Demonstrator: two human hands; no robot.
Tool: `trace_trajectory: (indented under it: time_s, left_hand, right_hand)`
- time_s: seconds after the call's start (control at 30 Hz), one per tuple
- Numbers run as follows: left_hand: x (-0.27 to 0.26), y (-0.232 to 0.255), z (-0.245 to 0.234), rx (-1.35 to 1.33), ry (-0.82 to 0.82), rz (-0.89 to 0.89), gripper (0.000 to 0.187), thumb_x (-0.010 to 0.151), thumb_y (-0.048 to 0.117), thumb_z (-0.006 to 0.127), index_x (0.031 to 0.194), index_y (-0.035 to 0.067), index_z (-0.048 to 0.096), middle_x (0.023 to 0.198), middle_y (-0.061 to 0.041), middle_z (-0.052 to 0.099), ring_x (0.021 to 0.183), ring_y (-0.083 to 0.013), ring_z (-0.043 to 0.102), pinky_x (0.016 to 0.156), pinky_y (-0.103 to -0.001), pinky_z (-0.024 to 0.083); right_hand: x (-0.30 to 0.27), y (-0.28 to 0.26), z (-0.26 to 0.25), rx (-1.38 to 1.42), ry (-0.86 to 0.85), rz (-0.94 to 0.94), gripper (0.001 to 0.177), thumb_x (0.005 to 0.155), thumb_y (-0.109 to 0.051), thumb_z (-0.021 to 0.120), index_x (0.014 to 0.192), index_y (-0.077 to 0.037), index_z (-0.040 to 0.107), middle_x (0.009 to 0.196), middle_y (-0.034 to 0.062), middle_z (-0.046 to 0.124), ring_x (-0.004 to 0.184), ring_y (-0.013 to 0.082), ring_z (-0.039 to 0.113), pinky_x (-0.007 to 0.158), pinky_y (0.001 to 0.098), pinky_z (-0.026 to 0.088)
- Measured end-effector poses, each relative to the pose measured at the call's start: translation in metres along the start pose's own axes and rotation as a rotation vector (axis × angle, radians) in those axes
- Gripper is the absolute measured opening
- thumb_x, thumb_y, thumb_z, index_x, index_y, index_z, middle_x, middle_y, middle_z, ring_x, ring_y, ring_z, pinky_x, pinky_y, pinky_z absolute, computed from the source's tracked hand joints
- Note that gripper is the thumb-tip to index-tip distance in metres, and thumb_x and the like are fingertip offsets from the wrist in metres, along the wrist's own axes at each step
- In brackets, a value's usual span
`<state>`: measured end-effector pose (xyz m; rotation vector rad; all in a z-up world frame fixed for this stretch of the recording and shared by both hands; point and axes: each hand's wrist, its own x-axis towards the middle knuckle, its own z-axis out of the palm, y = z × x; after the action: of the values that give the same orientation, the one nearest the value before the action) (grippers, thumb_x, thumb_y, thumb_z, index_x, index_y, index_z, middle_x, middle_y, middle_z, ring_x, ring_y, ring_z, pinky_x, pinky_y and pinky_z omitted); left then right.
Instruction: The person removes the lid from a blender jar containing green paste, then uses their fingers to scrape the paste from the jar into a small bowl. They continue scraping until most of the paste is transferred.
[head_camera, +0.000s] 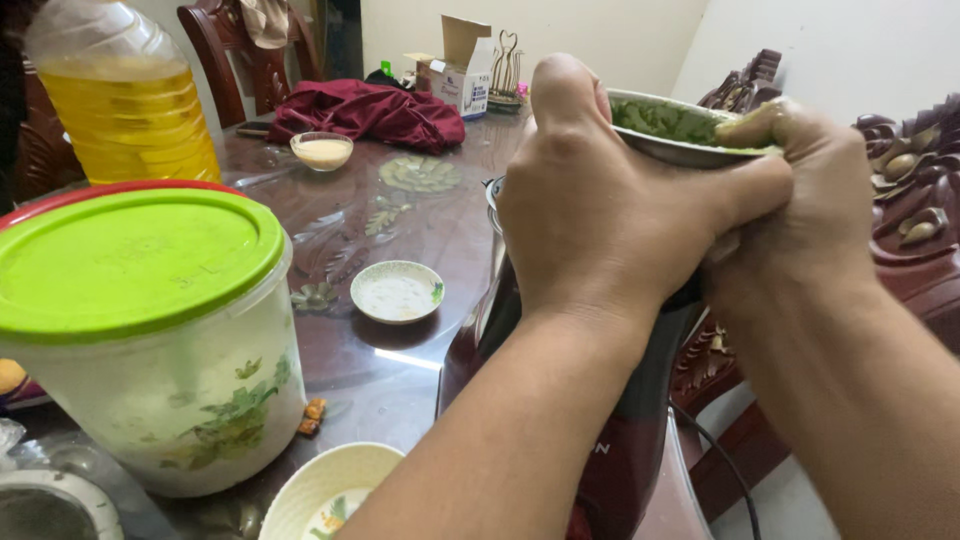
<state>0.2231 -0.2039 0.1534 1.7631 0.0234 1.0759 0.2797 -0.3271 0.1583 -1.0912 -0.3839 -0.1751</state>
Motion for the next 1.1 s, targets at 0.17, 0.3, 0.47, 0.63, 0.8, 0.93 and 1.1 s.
trace_trajectory:
  time_s: [0.17,0.3,0.47,0.63,0.8,0.93,1.1]
  left_hand:
    - [-0.01,-0.005,0.009,-0.005,0.124,0.144,0.084,0.052,0.056,0.09,0.103,0.006,0.046,0.09,-0.013,0.067,0.08,-0.0289,0.075,0.072,-0.04,0.064]
    - [-0.016,-0.006,0.02,0.015,0.174,0.238,0.082,0.058,0.051,0.09,0.103,0.005,0.041,0.091,-0.017,0.063,0.087,-0.0344,0.071,0.078,-0.044,0.062]
    - [-0.022,-0.006,0.027,0.113,0.325,0.355,0.083,0.066,0.047,0.091,0.111,0.005,0.036,0.105,-0.024,0.058,0.109,-0.0493,0.062,0.099,-0.052,0.058]
    - [-0.024,-0.009,0.015,0.022,0.243,0.353,0.093,0.065,0.051,0.093,0.124,0.005,0.038,0.122,-0.021,0.049,0.117,-0.0365,0.056,0.093,-0.044,0.059]
    - [-0.021,-0.016,0.008,-0.116,0.248,0.364,0.115,0.061,0.056,0.094,0.139,0.0,0.031,0.132,-0.019,0.048,0.125,-0.0345,0.052,0.107,-0.042,0.054]
    - [-0.013,-0.02,-0.002,-0.24,0.24,0.345,0.121,0.067,0.062,0.089,0.147,-0.001,0.024,0.138,-0.023,0.043,0.131,-0.0329,0.051,0.117,-0.039,0.052]
    - [0.009,-0.036,-0.052,-0.925,0.049,-0.194,0.129,0.065,0.091,0.07,0.149,0.002,0.028,0.124,-0.019,0.041,0.113,-0.0334,0.049,0.095,-0.041,0.049]
  right_hand:
    - [-0.003,-0.014,-0.005,-0.234,0.018,-0.001,0.014,0.091,-0.008,0.053,0.094,0.002,0.062,0.085,0.0096,0.062,0.059,0.0128,0.058,0.054,0.0215,0.052]
    - [0.005,-0.023,-0.008,-0.31,-0.055,0.037,0.025,0.093,-0.008,0.052,0.108,0.008,0.065,0.094,0.0122,0.067,0.072,0.0138,0.067,0.069,0.0241,0.058]
    - [0.019,-0.027,-0.01,-0.514,-0.142,0.094,0.042,0.089,-0.008,0.052,0.127,0.005,0.066,0.104,0.0102,0.071,0.087,0.0129,0.07,0.084,0.0276,0.059]
    - [0.026,-0.045,0.009,-0.593,-0.424,0.162,0.051,0.089,-0.012,0.051,0.137,-0.003,0.063,0.121,0.0123,0.069,0.102,0.0185,0.07,0.095,0.0309,0.057]
    - [-0.006,-0.064,0.01,-0.738,-0.746,-0.314,0.035,0.106,-0.025,0.045,0.128,0.0,0.055,0.138,0.0142,0.06,0.123,0.0187,0.065,0.108,0.0293,0.054]
    - [-0.002,-0.063,0.029,-0.823,-0.856,-0.618,0.033,0.104,-0.023,0.05,0.124,0.003,0.054,0.137,0.0171,0.059,0.122,0.0217,0.065,0.107,0.0312,0.055]
    - [-0.009,-0.048,0.064,-0.487,-0.703,-0.574,0.029,0.1,-0.014,0.055,0.121,0.005,0.057,0.127,0.0172,0.063,0.113,0.0226,0.068,0.103,0.0328,0.058]
